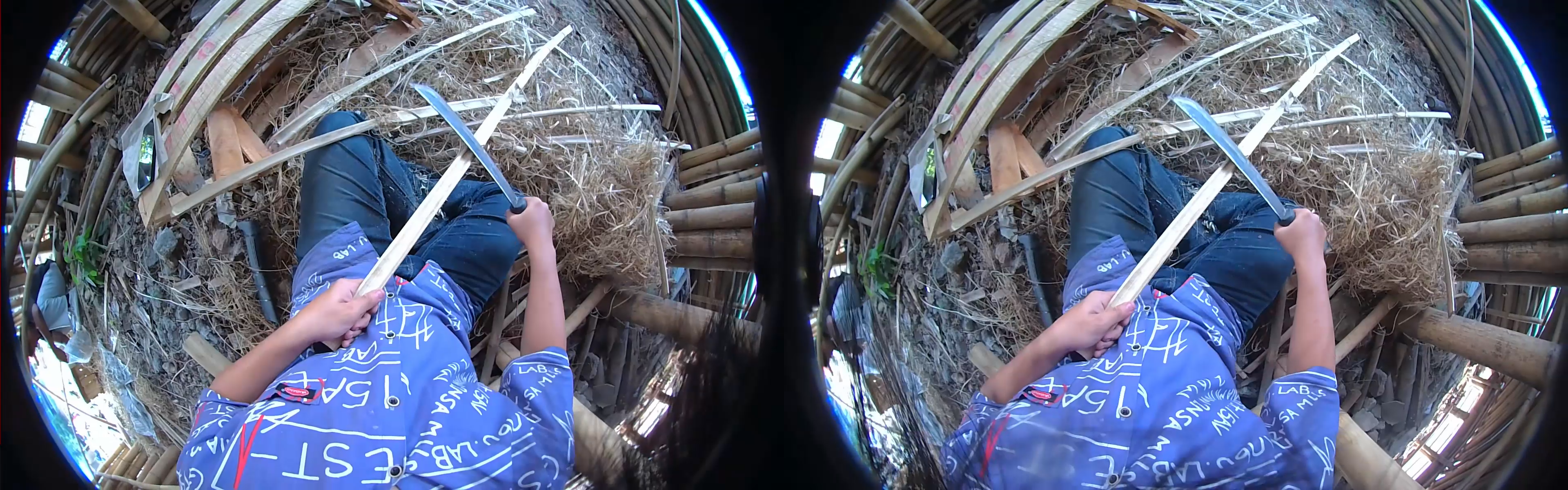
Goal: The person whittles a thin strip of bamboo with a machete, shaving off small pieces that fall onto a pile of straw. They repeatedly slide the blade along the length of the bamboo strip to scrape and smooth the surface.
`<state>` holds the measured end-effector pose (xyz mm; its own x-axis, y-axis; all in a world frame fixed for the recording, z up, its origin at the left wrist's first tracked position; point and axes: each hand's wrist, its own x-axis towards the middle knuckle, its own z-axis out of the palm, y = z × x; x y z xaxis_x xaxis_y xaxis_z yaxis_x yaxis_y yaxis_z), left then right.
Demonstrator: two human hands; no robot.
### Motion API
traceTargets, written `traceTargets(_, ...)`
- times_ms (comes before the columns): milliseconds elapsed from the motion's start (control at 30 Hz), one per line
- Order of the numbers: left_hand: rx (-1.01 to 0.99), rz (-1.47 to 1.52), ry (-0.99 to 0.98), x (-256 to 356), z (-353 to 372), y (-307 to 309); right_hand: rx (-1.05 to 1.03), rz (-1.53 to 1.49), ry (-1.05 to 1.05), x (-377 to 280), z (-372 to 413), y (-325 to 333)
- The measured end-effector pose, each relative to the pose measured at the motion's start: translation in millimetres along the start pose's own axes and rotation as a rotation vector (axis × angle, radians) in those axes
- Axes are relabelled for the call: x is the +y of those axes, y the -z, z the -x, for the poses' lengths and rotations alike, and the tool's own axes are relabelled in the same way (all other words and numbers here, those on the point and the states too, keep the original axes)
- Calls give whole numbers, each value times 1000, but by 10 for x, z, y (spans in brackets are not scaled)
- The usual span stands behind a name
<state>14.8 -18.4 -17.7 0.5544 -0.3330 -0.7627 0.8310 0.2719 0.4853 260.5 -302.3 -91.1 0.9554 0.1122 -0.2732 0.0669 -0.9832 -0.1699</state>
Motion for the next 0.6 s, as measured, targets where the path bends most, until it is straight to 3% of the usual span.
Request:
traceTargets(100,23,-34,4,41,27,-22,122,30,4,16,-161,-21)
traceTargets(133,31,-45,15,47,33,-21,120,29,2,76,-266,-60)
traceTargets(200,16,-25,12,39,22,-10,112,-75,-195,213,-520,-67)
traceTargets(267,3,0,9,11,20,16,-7,-91,-201,295,-621,-81)
traceTargets(367,-12,2,-8,48,-15,58,184,-74,-90,17,-414,-59)
traceTargets(400,-11,-33,-14,62,-9,42,233,-120,11,158,-470,-316)
traceTargets(467,-3,-52,-9,73,15,7,187,-340,30,-56,-162,-335)
traceTargets(600,47,-115,-24,95,16,-14,76,-353,227,-541,619,-403)
